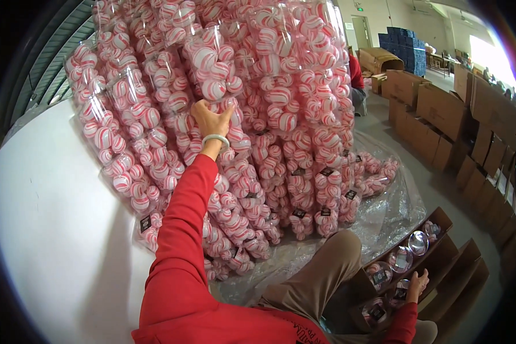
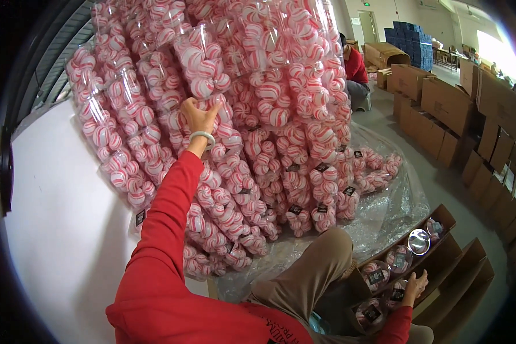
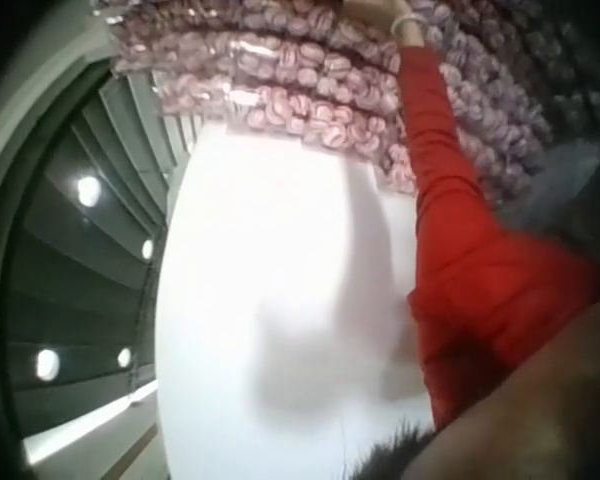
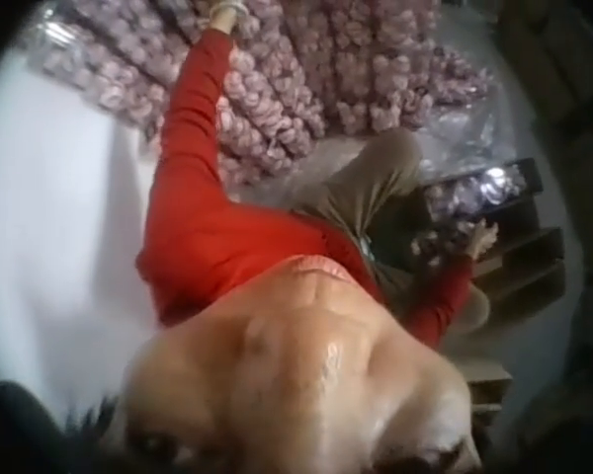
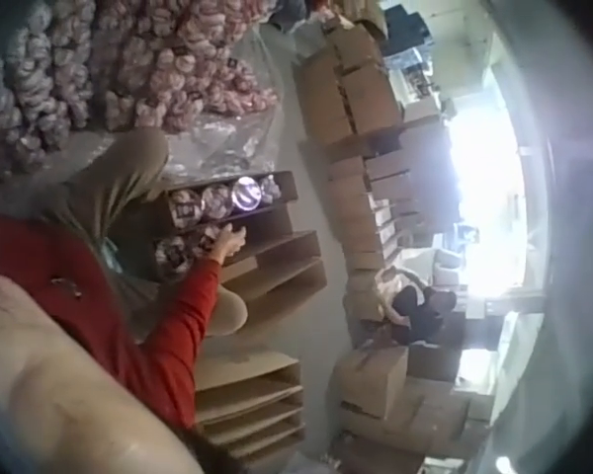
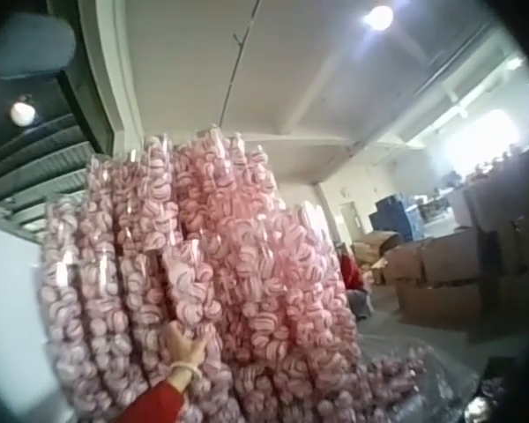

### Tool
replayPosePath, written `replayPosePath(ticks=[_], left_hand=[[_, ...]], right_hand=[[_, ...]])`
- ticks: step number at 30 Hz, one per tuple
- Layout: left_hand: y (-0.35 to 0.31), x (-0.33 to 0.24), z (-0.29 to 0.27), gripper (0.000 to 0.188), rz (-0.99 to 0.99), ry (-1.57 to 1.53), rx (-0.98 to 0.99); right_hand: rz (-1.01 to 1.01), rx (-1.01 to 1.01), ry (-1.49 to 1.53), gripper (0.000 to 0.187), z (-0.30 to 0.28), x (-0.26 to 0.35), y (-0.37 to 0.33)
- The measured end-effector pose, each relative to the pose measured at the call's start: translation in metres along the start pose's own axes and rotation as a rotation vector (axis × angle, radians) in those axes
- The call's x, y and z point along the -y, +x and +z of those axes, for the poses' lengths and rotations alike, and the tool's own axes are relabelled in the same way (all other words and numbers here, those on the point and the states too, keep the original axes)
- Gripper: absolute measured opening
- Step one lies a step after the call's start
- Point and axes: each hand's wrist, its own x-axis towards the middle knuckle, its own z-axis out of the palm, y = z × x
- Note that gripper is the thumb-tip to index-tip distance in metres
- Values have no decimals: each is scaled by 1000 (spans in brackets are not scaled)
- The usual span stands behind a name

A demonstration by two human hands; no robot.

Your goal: Packing soft pink ornaments in plastic containers into cardboard box dividers.

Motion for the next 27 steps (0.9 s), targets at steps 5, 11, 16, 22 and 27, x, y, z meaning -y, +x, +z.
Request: replayPosePath(ticks=[5, 11, 16, 22, 27], left_hand=[[8, -11, -23, 60, 235, 141, 31], [51, -106, -55, 103, 516, 210, -100], [137, -150, -35, 93, 486, 393, -136], [97, -132, -12, 86, 641, 795, 231], [105, -103, -4, 76, 629, 978, 294]], right_hand=[[-17, 25, 81, 55, 7, 27, 5], [-40, 3, 129, 54, 20, 38, -2], [-95, -30, 200, 54, 82, 37, 22], [-370, 32, 894, 61, 45, 116, -6], [-282, 203, 1174, 63, -20, 145, -44]])
